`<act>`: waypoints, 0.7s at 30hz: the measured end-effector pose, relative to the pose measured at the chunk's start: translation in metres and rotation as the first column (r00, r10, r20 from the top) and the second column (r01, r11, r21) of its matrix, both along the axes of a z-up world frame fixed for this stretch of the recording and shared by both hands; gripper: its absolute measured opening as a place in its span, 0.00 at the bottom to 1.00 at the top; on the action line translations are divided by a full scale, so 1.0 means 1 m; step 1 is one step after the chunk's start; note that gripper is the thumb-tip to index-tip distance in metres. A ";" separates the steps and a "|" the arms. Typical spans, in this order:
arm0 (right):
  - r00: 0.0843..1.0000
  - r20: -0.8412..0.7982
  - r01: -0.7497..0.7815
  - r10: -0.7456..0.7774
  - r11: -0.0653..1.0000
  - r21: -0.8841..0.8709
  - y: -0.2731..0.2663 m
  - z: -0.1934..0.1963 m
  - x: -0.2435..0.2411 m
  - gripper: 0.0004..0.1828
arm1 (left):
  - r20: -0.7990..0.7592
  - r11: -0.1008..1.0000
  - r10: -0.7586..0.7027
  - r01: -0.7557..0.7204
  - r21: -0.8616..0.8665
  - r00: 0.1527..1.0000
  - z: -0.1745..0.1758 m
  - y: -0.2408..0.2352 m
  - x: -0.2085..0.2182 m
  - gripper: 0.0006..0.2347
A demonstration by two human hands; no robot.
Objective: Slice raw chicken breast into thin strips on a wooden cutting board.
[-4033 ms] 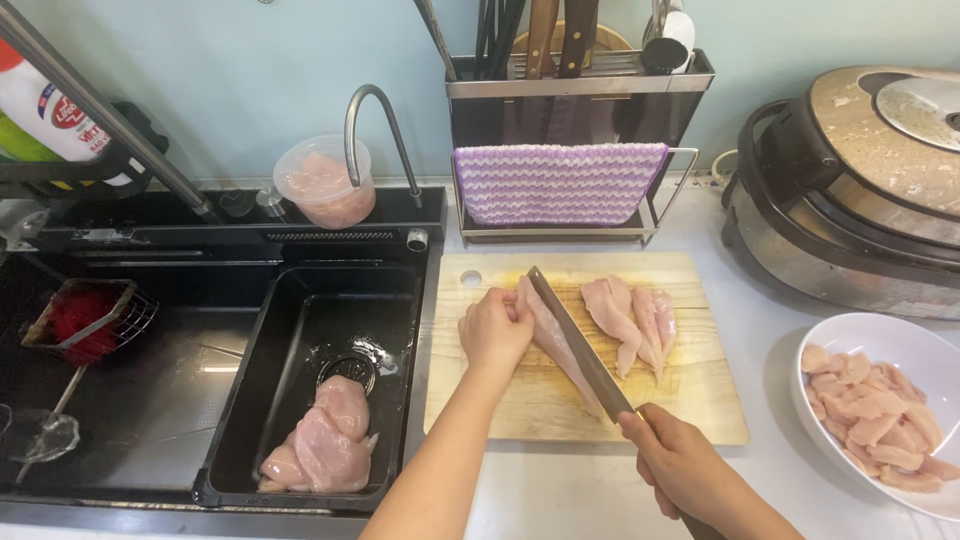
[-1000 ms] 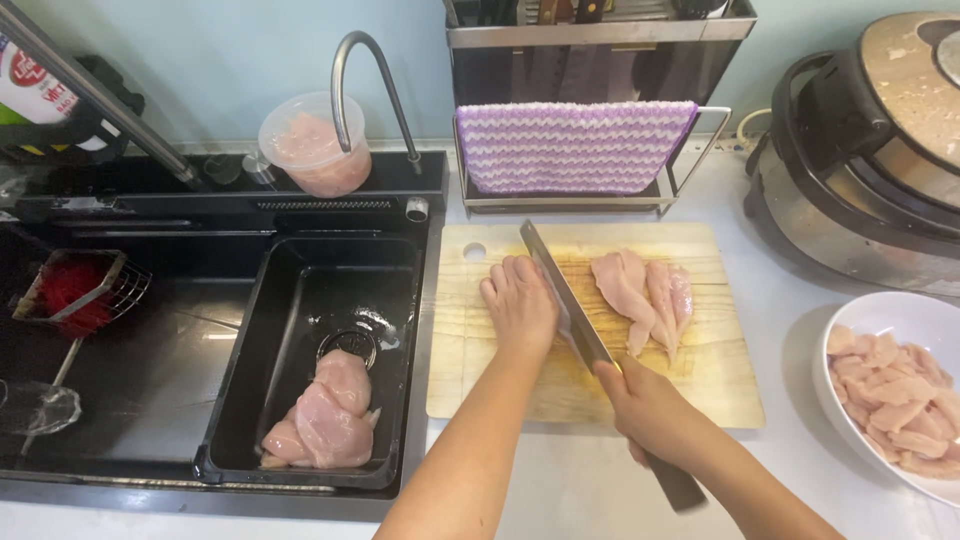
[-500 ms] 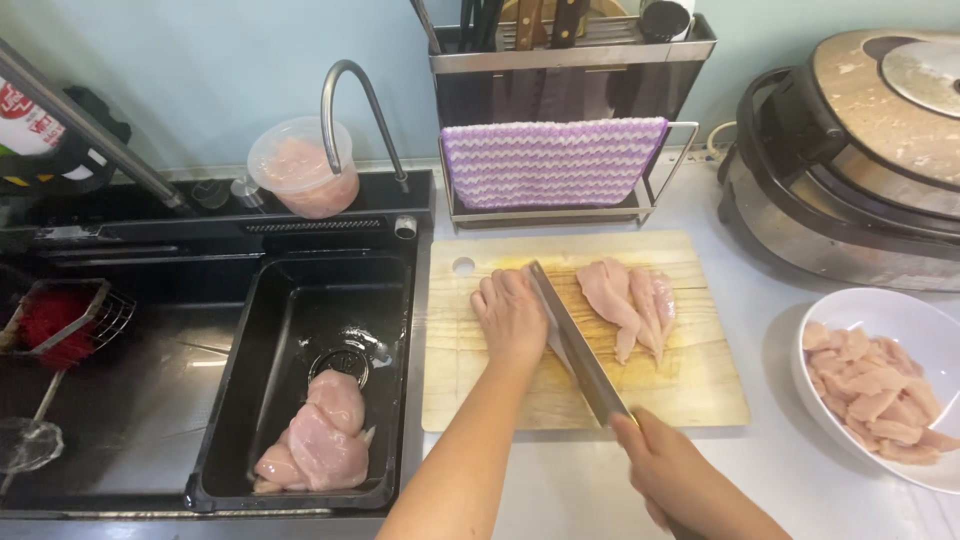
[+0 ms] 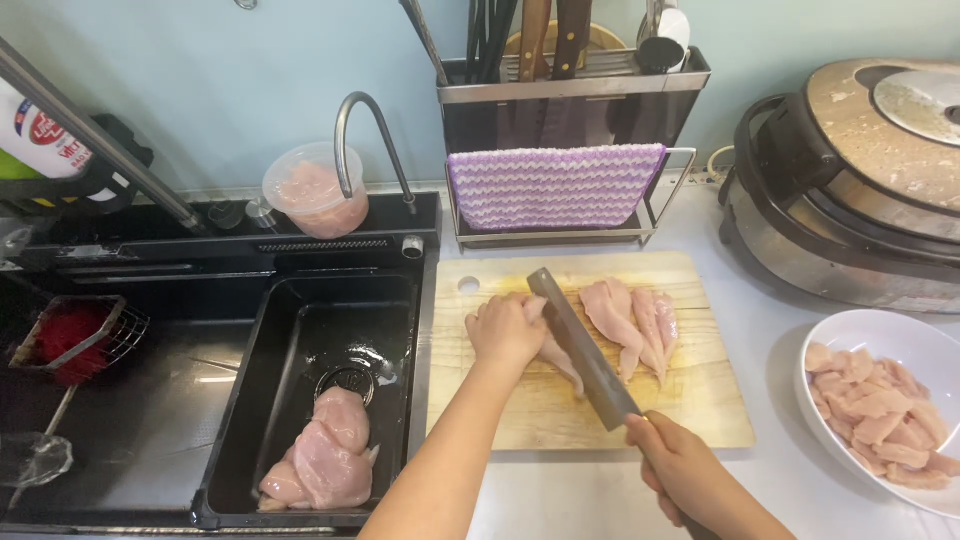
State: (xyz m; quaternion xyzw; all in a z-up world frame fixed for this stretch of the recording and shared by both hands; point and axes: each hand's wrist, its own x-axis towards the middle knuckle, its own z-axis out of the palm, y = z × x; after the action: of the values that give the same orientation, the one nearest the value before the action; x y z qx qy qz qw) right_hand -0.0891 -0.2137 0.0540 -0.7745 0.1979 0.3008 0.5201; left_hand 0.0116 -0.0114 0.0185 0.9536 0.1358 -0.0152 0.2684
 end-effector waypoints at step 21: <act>0.946 -0.065 0.307 -0.316 0.818 0.486 -0.054 -0.007 0.011 0.24 | -0.024 0.040 0.198 -0.032 -0.999 0.980 0.077 0.032 -0.022 0.14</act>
State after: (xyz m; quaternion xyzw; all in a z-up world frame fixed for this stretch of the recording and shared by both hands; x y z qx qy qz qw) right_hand -0.0779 -0.2679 0.0466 -0.5773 0.2341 0.2446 0.7430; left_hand -0.0105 0.0208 0.0951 0.4906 0.1473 -0.0256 0.8584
